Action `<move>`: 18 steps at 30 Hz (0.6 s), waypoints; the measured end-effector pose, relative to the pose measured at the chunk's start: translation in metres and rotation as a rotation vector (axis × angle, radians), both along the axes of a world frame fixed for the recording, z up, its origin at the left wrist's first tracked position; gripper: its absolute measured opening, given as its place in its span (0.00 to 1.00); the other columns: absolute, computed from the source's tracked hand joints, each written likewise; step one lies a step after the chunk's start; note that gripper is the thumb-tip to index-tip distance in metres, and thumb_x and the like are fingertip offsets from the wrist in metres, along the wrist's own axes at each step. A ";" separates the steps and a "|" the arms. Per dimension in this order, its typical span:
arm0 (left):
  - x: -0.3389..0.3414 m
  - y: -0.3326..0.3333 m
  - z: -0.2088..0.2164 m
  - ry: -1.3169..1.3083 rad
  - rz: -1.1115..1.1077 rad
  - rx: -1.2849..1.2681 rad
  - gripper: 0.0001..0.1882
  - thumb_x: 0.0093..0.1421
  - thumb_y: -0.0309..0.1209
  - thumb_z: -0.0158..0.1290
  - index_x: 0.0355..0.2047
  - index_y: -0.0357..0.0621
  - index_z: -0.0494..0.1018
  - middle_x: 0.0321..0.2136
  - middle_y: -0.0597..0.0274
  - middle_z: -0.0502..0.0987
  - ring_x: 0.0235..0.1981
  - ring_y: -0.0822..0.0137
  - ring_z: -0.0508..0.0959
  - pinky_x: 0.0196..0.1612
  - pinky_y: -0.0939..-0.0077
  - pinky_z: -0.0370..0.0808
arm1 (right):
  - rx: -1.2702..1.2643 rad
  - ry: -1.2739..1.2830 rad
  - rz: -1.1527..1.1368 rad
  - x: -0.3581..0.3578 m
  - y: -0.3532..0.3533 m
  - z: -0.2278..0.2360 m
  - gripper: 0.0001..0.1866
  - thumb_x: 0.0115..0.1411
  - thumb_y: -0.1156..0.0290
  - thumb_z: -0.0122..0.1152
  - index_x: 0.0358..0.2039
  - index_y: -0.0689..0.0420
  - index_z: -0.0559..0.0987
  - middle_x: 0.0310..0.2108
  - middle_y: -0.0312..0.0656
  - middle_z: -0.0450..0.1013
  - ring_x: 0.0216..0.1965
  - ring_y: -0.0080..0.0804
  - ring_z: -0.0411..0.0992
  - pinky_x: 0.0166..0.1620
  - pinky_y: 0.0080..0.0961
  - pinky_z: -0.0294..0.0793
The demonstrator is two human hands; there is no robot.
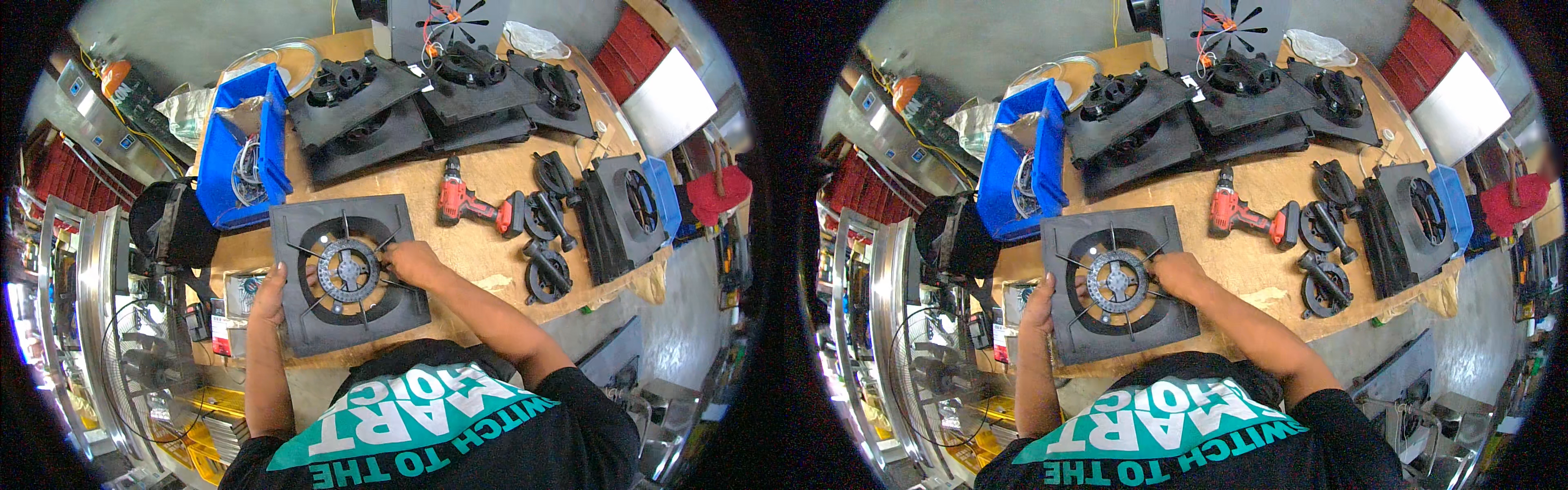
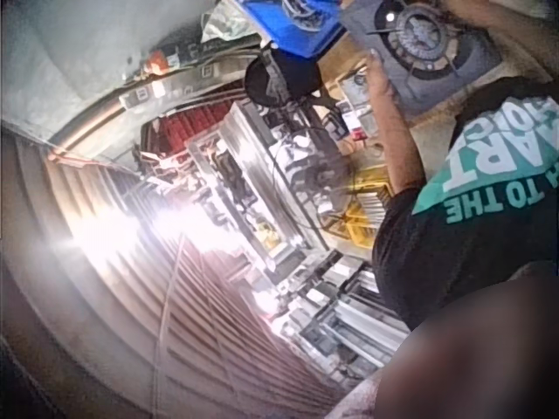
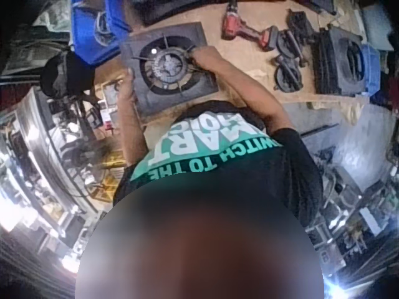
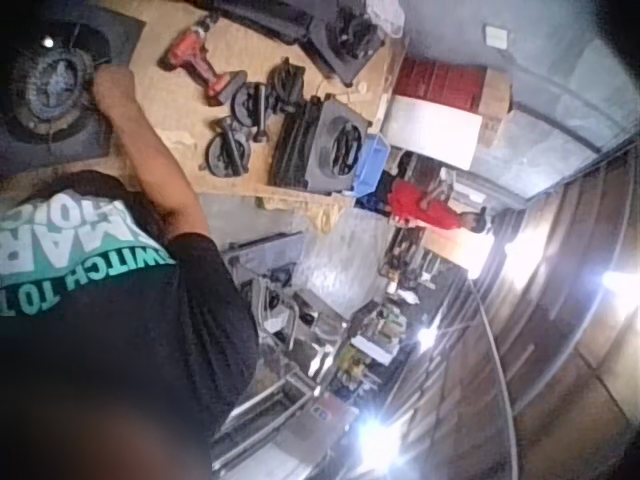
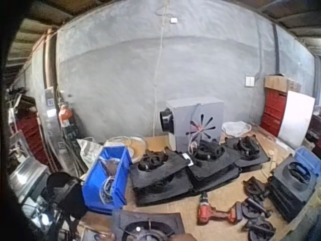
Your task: The person assembles black plastic fan housings on a workbench. They place internal components into the housings, then use a cordless drill to fasten screws at multiple points. The person repeats this process on several units, moving completed housings aside and bringing new ones into position.
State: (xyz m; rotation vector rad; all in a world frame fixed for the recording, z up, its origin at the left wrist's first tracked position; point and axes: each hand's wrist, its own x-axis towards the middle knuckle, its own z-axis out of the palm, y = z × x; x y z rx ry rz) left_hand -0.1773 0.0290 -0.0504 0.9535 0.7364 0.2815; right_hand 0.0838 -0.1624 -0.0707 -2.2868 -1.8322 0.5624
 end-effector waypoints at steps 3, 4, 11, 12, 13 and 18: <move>-0.001 -0.001 0.000 0.014 0.028 -0.021 0.26 0.69 0.46 0.42 0.56 0.37 0.64 0.48 0.45 0.76 0.47 0.52 0.79 0.49 0.59 0.77 | 0.064 -0.039 0.023 -0.004 0.000 -0.003 0.11 0.55 0.70 0.54 0.37 0.52 0.81 0.37 0.44 0.77 0.39 0.46 0.76 0.39 0.42 0.78; -0.001 -0.001 -0.001 -0.011 0.028 -0.029 0.24 0.70 0.44 0.42 0.57 0.37 0.64 0.48 0.44 0.76 0.48 0.51 0.78 0.50 0.59 0.76 | 0.017 -0.054 0.041 -0.005 0.001 -0.004 0.12 0.54 0.69 0.55 0.40 0.51 0.80 0.39 0.41 0.77 0.40 0.45 0.76 0.39 0.40 0.77; -0.008 0.011 -0.012 0.343 0.109 0.454 0.26 0.70 0.44 0.42 0.61 0.38 0.62 0.50 0.46 0.75 0.48 0.59 0.78 0.49 0.65 0.75 | 0.178 0.016 -0.055 -0.011 -0.002 -0.008 0.14 0.53 0.68 0.61 0.42 0.53 0.79 0.40 0.41 0.75 0.41 0.44 0.75 0.41 0.37 0.76; -0.017 0.013 -0.009 0.445 0.077 0.749 0.27 0.69 0.44 0.43 0.61 0.40 0.62 0.49 0.47 0.76 0.47 0.60 0.79 0.48 0.66 0.75 | 0.245 0.058 -0.078 -0.011 -0.007 -0.009 0.14 0.54 0.68 0.63 0.42 0.54 0.79 0.40 0.42 0.76 0.41 0.45 0.75 0.41 0.37 0.76; -0.025 0.014 -0.006 0.523 0.035 1.083 0.27 0.68 0.44 0.45 0.62 0.41 0.62 0.48 0.48 0.77 0.45 0.62 0.79 0.47 0.66 0.75 | 0.316 0.137 -0.113 -0.009 -0.015 -0.010 0.13 0.54 0.68 0.65 0.40 0.56 0.80 0.38 0.43 0.76 0.38 0.44 0.76 0.40 0.34 0.76; -0.085 0.047 0.020 0.870 0.223 1.195 0.15 0.56 0.34 0.57 0.43 0.44 0.77 0.31 0.49 0.81 0.32 0.52 0.82 0.39 0.60 0.77 | 0.503 0.422 -0.453 0.007 -0.089 -0.022 0.07 0.55 0.73 0.63 0.34 0.61 0.81 0.32 0.47 0.77 0.33 0.41 0.76 0.39 0.29 0.76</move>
